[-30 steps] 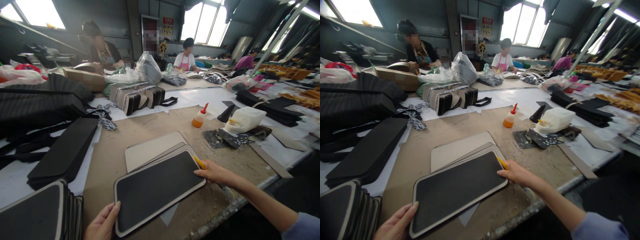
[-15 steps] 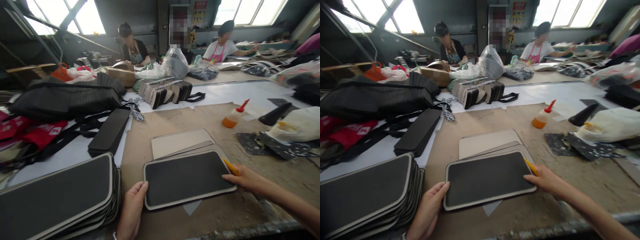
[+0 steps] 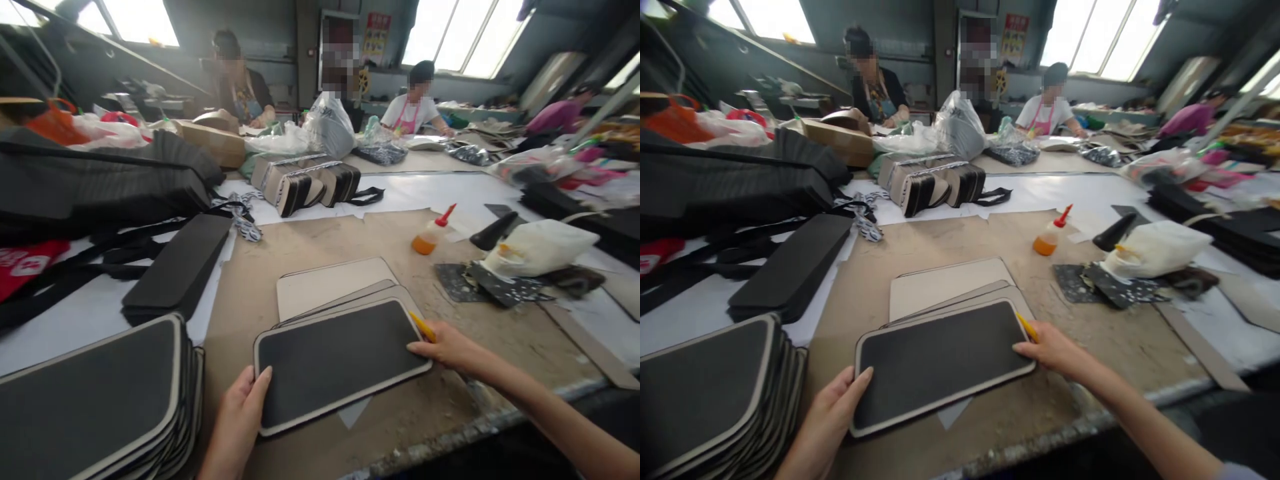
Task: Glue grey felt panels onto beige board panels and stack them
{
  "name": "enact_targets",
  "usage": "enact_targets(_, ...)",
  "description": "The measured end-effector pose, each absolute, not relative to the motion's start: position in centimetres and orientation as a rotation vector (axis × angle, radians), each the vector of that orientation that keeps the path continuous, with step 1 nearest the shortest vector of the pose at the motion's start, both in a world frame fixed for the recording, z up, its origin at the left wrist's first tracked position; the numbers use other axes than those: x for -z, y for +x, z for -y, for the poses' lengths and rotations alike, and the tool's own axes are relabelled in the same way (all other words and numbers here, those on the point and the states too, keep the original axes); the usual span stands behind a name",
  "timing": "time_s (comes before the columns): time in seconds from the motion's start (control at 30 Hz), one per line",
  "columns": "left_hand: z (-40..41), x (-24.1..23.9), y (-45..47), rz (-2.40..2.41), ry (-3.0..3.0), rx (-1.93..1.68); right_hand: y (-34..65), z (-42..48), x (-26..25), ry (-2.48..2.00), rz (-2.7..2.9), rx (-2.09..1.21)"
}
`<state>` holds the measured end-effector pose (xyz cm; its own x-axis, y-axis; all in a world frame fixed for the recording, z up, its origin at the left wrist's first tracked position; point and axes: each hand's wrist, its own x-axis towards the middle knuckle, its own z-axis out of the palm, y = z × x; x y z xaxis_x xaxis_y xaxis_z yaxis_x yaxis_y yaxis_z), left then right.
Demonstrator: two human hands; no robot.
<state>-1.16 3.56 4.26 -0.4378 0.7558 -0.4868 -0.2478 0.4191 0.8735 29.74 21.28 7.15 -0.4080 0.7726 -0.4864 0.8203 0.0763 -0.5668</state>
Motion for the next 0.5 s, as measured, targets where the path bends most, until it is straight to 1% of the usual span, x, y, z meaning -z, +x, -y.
enact_targets(0.3,-3.91,-4.83,-1.28,-1.721,0.384,-1.184,29.53,-21.08,-7.13,1.68,-2.24,1.313)
enact_targets(0.5,-3.9,-4.32,-1.51,-1.79,0.385,-1.189,29.28,-20.97,-7.6,1.655,-2.297,1.189)
